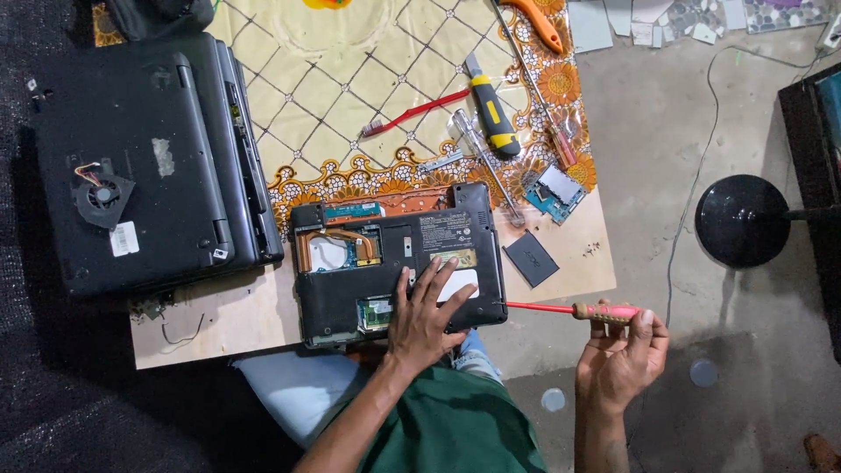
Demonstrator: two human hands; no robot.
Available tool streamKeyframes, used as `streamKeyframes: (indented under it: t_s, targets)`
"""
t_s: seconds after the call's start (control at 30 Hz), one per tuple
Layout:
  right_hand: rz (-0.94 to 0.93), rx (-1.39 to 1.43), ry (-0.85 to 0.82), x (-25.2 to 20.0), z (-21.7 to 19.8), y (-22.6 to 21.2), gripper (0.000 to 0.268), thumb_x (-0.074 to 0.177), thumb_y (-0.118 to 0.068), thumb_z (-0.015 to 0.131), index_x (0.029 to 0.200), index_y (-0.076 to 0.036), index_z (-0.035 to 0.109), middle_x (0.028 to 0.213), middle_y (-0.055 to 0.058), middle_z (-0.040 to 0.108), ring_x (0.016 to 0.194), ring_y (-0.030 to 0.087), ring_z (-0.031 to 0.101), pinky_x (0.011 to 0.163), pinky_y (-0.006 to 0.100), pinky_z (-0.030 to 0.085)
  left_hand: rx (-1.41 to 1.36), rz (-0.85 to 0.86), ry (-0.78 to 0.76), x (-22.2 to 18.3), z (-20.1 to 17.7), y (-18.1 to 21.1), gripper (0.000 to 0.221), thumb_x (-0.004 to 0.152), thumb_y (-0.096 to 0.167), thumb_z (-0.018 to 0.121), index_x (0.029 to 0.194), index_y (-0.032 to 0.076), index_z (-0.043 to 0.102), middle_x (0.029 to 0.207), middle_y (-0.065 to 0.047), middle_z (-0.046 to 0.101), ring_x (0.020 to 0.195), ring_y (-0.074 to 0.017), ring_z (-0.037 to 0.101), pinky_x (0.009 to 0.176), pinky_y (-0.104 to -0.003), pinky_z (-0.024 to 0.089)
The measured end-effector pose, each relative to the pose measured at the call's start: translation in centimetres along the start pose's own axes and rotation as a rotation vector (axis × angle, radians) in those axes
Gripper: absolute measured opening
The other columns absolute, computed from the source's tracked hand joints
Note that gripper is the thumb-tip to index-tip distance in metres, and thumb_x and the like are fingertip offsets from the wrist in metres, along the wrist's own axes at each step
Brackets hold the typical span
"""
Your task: Disassembling a laptop and removing internal components like RAM modules using a screwdriver.
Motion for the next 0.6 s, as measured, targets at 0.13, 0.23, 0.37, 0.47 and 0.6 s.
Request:
streamKeyframes:
  t_s: [0.13, 0.23, 0.37, 0.47, 0.6]
  targets:
    - [-0.045, 0.028, 0.0, 0.5, -0.1, -0.4, 0.024, 0.099, -0.025, 0.063, 0.112, -0.01, 0.05, 0.095, 0.011, 0.064, 0.084, 0.023, 0.069, 0.082, 0.041, 0.066, -0.03, 0.021, 0.037, -0.2, 0.3, 0.0, 0.081, 0.064, 0.04, 0.088, 0.136, 0.025, 0.054, 0.156, -0.012, 0.029, 0.145, -0.0352, 0.026, 0.111, -0.069, 0.019]
    - [-0.116, 0.1, -0.015, 1.1, 0.5, -1.6, 0.023, 0.098, -0.021, 0.064, 0.11, -0.01, 0.048, 0.092, 0.012, 0.064, 0.082, 0.027, 0.069, 0.08, 0.048, 0.066, 0.011, 0.034, 0.03, -0.3, 0.4, 0.2, 0.086, 0.06, 0.043, 0.091, 0.135, 0.024, 0.054, 0.155, -0.013, 0.031, 0.144, -0.036, 0.027, 0.11, -0.068, 0.02]
    - [-0.243, 0.137, 0.126, 2.5, 0.0, -2.8, 0.031, 0.092, -0.019, 0.072, 0.11, -0.009, 0.049, 0.089, 0.016, 0.068, 0.075, 0.028, 0.073, 0.07, 0.038, 0.069, -0.053, 0.012, 0.025, -0.1, -0.2, 0.1, 0.082, 0.066, 0.04, 0.09, 0.137, 0.024, 0.052, 0.154, -0.012, 0.03, 0.145, -0.0351, 0.025, 0.113, -0.068, 0.017]
    - [-0.336, 0.048, 0.131, 2.7, 0.4, -3.8, 0.027, 0.095, -0.019, 0.069, 0.109, -0.01, 0.047, 0.094, 0.016, 0.068, 0.076, 0.027, 0.074, 0.07, 0.037, 0.069, -0.135, -0.032, 0.013, 0.4, -1.1, -0.1, 0.08, 0.063, 0.044, 0.09, 0.132, 0.024, 0.055, 0.153, -0.01, 0.035, 0.143, -0.0336, 0.029, 0.114, -0.066, 0.015]
    - [-0.316, 0.03, 0.061, 2.4, 1.1, -4.1, 0.023, 0.098, -0.019, 0.066, 0.108, -0.01, 0.048, 0.09, 0.014, 0.068, 0.077, 0.025, 0.073, 0.075, 0.043, 0.07, -0.424, -0.159, 0.213, 0.8, -3.7, -1.1, 0.045, 0.081, 0.041, 0.072, 0.114, 0.011, 0.068, 0.131, -0.012, 0.061, 0.124, -0.0327, 0.055, 0.105, -0.063, 0.033]
Point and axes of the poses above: each hand's wrist, its own x-axis towards the middle knuckle, its own z-axis out of the palm, y = z × x, the point moved 10 cm from there along x, towards the middle knuckle
